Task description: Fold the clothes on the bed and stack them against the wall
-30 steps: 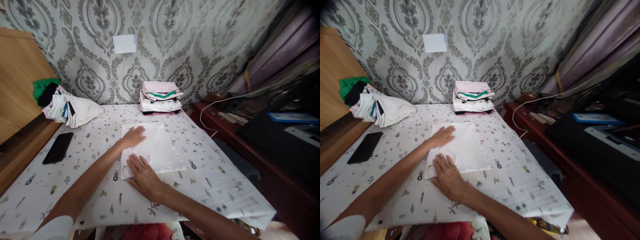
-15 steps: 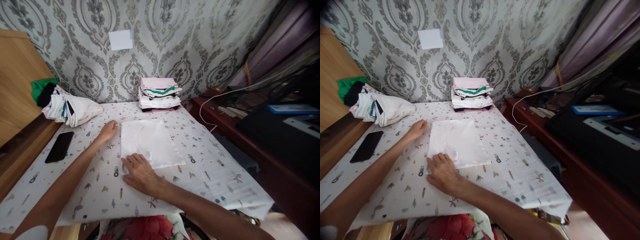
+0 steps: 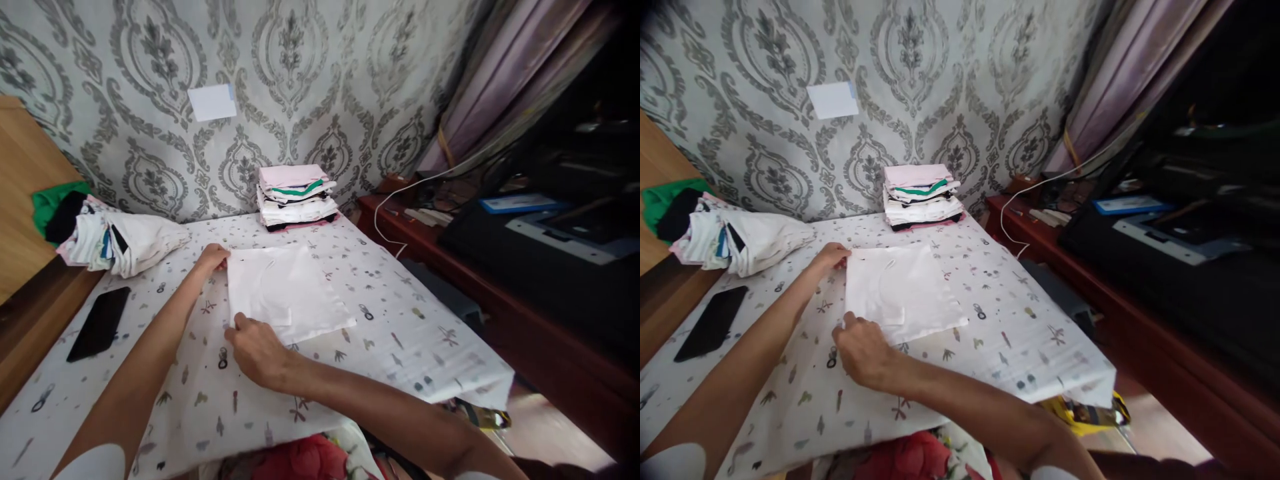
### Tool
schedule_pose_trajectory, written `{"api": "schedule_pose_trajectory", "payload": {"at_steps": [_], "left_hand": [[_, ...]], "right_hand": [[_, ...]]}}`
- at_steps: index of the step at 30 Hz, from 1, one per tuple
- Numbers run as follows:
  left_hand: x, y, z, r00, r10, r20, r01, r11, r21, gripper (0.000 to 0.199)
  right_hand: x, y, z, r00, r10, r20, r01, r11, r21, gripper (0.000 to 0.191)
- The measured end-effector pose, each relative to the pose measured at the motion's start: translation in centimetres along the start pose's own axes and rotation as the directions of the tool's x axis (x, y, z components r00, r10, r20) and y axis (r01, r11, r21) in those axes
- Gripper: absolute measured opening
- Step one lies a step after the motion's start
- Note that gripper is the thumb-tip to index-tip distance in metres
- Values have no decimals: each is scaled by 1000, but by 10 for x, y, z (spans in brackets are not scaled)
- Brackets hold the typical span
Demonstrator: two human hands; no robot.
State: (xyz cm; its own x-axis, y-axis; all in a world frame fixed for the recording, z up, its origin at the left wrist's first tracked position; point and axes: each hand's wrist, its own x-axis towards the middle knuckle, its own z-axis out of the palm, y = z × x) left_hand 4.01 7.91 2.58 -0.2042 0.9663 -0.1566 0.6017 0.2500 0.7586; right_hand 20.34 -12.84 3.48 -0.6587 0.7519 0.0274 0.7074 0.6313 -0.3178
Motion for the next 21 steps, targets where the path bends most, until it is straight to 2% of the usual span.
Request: {"api": "schedule_pose_trajectory", "payload": {"at_steps": [3,6,9,12,15,18,21], "left_hand": [[-4,19,-3,1000,19,-4,-19,990,-139,11],[-5,48,2,998,70,0,-68,968,-241,12],[-3,82,20,989,140,47,-119,944,-306,21],[-1,111,55,976,179,124,-129,934,-333,14],[1,127,99,965,172,196,-101,939,-328,7],[0,130,137,954,161,252,-77,946,-313,8],[-4,125,159,941,182,286,-90,947,-309,14]], "right_hand": [[-9,11,-6,980,109,-167,-53,951,306,32],[-28,29,-15,912,249,-326,-6,803,596,30],[-55,54,-25,832,378,-407,51,677,734,25],[-83,83,-29,766,505,-399,-3,623,782,20],[-105,111,-24,716,598,-361,-121,615,780,18],[-117,130,-16,688,644,-334,-239,636,734,20],[-123,139,-11,686,643,-340,-309,681,664,22]]}}
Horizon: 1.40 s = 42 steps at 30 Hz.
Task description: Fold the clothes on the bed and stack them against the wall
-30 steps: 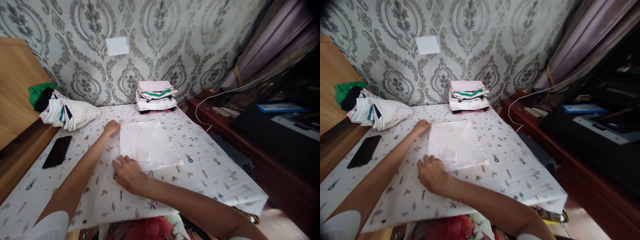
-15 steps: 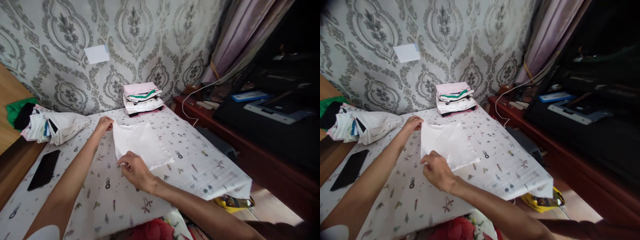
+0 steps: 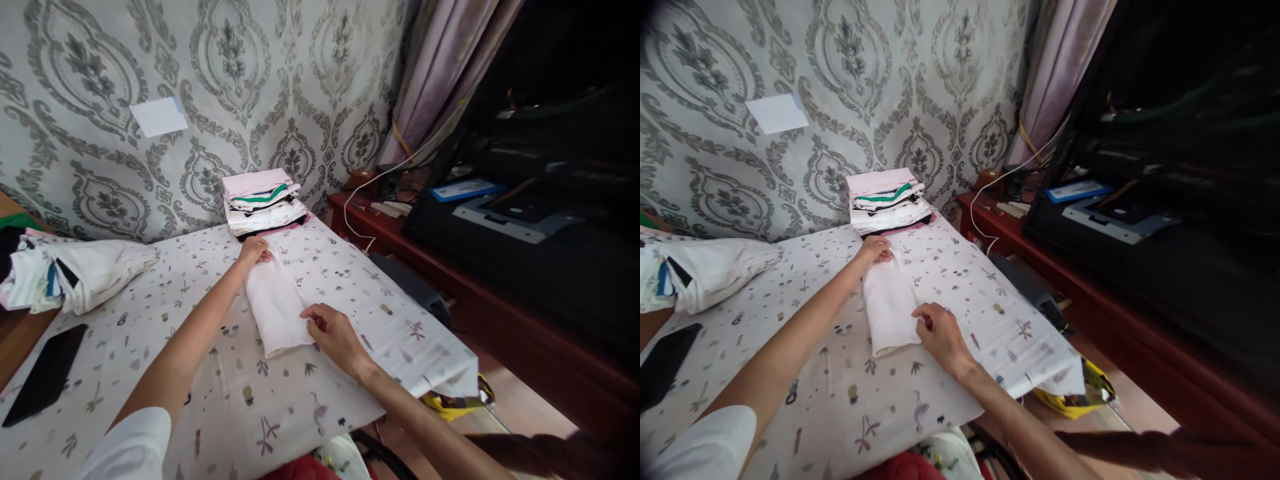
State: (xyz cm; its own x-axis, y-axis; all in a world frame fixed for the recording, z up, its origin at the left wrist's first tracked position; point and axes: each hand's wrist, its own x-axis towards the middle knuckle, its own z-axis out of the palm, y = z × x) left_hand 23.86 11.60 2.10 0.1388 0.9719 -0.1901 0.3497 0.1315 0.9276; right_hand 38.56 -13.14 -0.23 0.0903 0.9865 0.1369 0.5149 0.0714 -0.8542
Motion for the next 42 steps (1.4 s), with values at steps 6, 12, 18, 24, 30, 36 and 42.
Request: {"api": "schedule_pose_trajectory", "payload": {"at_steps": [6,12,18,24,30,36,42], "left_hand": [[-25,-16,-3,985,168,47,-170,985,30,40],[-61,-41,-9,759,470,450,-650,588,482,44],[-62,-48,1,752,422,506,-658,504,559,52],[-34,-42,-9,674,405,618,-724,528,443,49],[24,-33,-28,773,401,492,-633,536,558,50],[23,-31,-45,856,507,101,-449,632,632,38],[-62,-59,-52,923,230,-309,-163,960,228,28]], "right_hand": [[1,3,-6,999,-50,7,51,989,-136,26],[7,0,-11,990,-143,9,136,921,-366,29],[9,-7,19,846,-498,191,520,687,-507,28],[8,4,38,770,-476,425,638,588,-497,49],[6,2,34,772,-444,455,634,589,-502,49],[19,-9,21,778,-411,476,613,664,-429,45],[126,-40,25,828,-358,432,541,713,-445,38]]}}
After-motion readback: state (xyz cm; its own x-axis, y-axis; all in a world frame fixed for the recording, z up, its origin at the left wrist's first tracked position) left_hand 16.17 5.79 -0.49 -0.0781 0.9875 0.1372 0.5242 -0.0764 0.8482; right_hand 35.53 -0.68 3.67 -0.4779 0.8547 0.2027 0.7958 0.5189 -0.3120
